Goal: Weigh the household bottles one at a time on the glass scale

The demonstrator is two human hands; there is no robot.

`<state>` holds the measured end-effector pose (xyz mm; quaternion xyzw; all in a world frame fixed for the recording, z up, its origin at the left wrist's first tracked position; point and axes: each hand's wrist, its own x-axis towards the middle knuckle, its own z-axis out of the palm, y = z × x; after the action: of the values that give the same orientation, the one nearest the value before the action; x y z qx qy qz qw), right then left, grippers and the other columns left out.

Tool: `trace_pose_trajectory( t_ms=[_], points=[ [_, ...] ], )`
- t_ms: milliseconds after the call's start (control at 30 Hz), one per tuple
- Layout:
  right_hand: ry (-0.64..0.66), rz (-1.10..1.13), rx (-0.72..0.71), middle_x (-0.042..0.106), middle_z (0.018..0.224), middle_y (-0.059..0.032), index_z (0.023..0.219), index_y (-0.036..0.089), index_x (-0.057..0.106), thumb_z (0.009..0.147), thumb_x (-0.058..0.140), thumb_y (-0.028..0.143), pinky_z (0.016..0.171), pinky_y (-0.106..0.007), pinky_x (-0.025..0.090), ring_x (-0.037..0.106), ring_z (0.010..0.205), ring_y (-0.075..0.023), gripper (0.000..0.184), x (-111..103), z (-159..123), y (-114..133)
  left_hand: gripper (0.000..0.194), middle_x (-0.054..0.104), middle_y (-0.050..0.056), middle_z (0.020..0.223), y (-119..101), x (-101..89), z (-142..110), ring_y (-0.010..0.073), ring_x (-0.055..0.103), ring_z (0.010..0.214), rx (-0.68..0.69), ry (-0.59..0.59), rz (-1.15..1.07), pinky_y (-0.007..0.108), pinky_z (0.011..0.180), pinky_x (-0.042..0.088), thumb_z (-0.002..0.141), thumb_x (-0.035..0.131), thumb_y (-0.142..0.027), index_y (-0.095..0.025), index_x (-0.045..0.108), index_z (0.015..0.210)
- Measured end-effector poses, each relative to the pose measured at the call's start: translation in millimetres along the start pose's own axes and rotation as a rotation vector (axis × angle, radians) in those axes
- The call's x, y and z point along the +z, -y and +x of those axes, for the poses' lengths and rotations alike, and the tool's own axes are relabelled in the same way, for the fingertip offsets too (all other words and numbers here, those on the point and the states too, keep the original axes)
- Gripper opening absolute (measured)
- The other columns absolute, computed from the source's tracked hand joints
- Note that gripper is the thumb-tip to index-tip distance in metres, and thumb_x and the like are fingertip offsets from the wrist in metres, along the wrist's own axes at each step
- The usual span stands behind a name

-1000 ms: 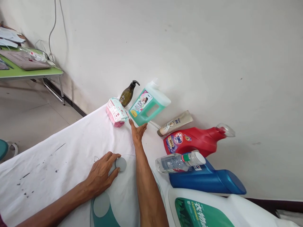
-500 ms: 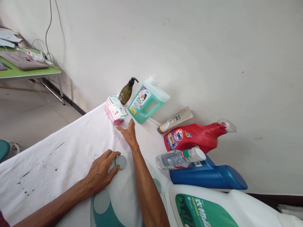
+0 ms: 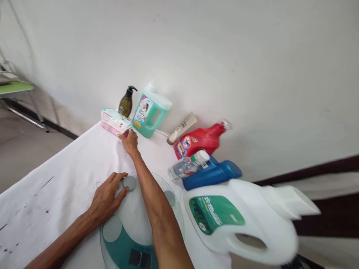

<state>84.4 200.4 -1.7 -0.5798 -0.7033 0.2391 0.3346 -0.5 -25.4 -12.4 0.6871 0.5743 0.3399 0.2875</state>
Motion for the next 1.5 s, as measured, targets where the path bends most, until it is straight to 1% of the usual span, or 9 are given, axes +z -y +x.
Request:
trace_pose_trajectory(
  t_ms=[300, 400, 533, 633, 733, 933, 1133, 1333, 1500],
  points=[
    [-0.145, -0.042, -0.018, 0.066, 0.135, -0.0131, 0.129, 0.022, 0.062, 0.096, 0.065, 0.039, 0.104, -0.047, 0.056, 0.062, 0.128, -0.0278, 0.038, -106.5, -201.3, -1.8, 0.044, 0.068, 0.008, 0.116, 1.8, -8.0, 4.0, 0.0261, 0.069, 0.099, 0.027, -0.004, 0.060, 0.042, 0.085, 0.055, 0.098, 0.045, -0.043, -0.022, 0.060, 0.133],
    [-0.415, -0.199, -0.133, 0.068, 0.131, -0.0111, 0.131, 0.025, 0.062, 0.100, 0.062, 0.032, 0.096, -0.045, 0.060, 0.065, 0.122, -0.0255, 0.032, -142.1, -280.8, -0.4, 0.047, 0.069, 0.008, 0.116, 1.7, -10.6, 4.4, 0.0255, 0.069, 0.096, 0.021, 0.008, 0.072, 0.041, 0.083, 0.055, 0.096, 0.045, -0.047, -0.022, 0.061, 0.133],
    [-1.048, -0.571, -0.175, 0.059, 0.143, -0.0190, 0.139, 0.020, 0.057, 0.087, 0.082, 0.033, 0.108, -0.057, 0.051, 0.055, 0.135, -0.0330, 0.059, -195.3, -341.7, 0.7, 0.049, 0.069, 0.008, 0.117, 0.9, -13.2, 5.5, 0.0255, 0.069, 0.096, 0.014, 0.026, 0.085, 0.040, 0.082, 0.055, 0.095, 0.046, -0.050, -0.023, 0.061, 0.133],
    [-1.311, -0.408, 0.074, 0.054, 0.147, -0.0217, 0.140, 0.016, 0.053, 0.079, 0.087, 0.047, 0.108, -0.054, 0.050, 0.053, 0.137, -0.0328, 0.076, -234.6, -348.3, -13.3, 0.049, 0.069, 0.008, 0.117, -1.0, -15.2, 5.9, 0.0247, 0.069, 0.094, 0.007, 0.028, 0.092, 0.040, 0.082, 0.054, 0.094, 0.046, -0.050, -0.024, 0.061, 0.133],
    [-1.194, 0.056, 0.350, 0.072, 0.112, -0.0109, 0.115, 0.016, 0.065, 0.074, 0.087, 0.058, 0.089, -0.043, 0.057, 0.068, 0.100, -0.0248, 0.063, -261.5, -338.8, -38.9, 0.049, 0.069, 0.007, 0.117, -3.1, -17.1, 5.3, 0.0239, 0.068, 0.094, 0.001, 0.035, 0.099, 0.039, 0.082, 0.053, 0.094, 0.047, -0.051, -0.024, 0.061, 0.132],
    [-0.993, 0.571, 0.245, 0.043, 0.044, 0.0070, 0.051, 0.022, 0.045, 0.060, 0.095, 0.055, 0.048, -0.028, 0.040, 0.040, 0.044, -0.0092, 0.060, -271.6, -325.0, -56.6, 0.045, 0.071, 0.006, 0.115, -4.2, -19.1, 1.9, 0.0215, 0.068, 0.088, 0.018, 0.024, 0.079, 0.038, 0.083, 0.054, 0.094, 0.050, -0.047, -0.025, 0.063, 0.130],
    [-1.185, 0.545, 0.243, 0.042, 0.043, 0.0072, 0.051, 0.023, 0.045, 0.058, 0.098, 0.037, 0.039, -0.027, 0.034, 0.038, 0.040, -0.0095, 0.055, -264.2, -342.3, -10.1, 0.041, 0.071, 0.005, 0.114, -5.0, -18.1, -0.3, 0.0209, 0.069, 0.089, 0.017, 0.017, 0.062, 0.038, 0.085, 0.055, 0.095, 0.051, -0.043, -0.025, 0.063, 0.129],
    [-1.048, 0.540, 0.038, 0.034, 0.039, 0.0090, 0.046, 0.024, 0.043, 0.065, 0.087, 0.037, 0.042, -0.029, 0.041, 0.034, 0.035, -0.0084, 0.050, -271.7, -355.9, 55.3, 0.040, 0.070, 0.005, 0.117, -5.4, -15.9, 0.0, 0.0227, 0.070, 0.096, -0.005, 0.012, 0.083, 0.040, 0.090, 0.055, 0.095, 0.055, -0.040, -0.025, 0.063, 0.131],
    [-0.866, 0.686, 0.017, 0.032, 0.036, 0.0094, 0.044, 0.022, 0.044, 0.062, 0.089, 0.043, 0.039, -0.023, 0.035, 0.031, 0.033, -0.0057, 0.053, -241.2, -328.1, 81.9, 0.039, 0.070, 0.006, 0.117, -3.3, -15.9, 0.6, 0.0220, 0.069, 0.092, -0.013, 0.041, 0.053, 0.041, 0.092, 0.054, 0.098, 0.053, -0.043, -0.024, 0.063, 0.131]
  ],
)
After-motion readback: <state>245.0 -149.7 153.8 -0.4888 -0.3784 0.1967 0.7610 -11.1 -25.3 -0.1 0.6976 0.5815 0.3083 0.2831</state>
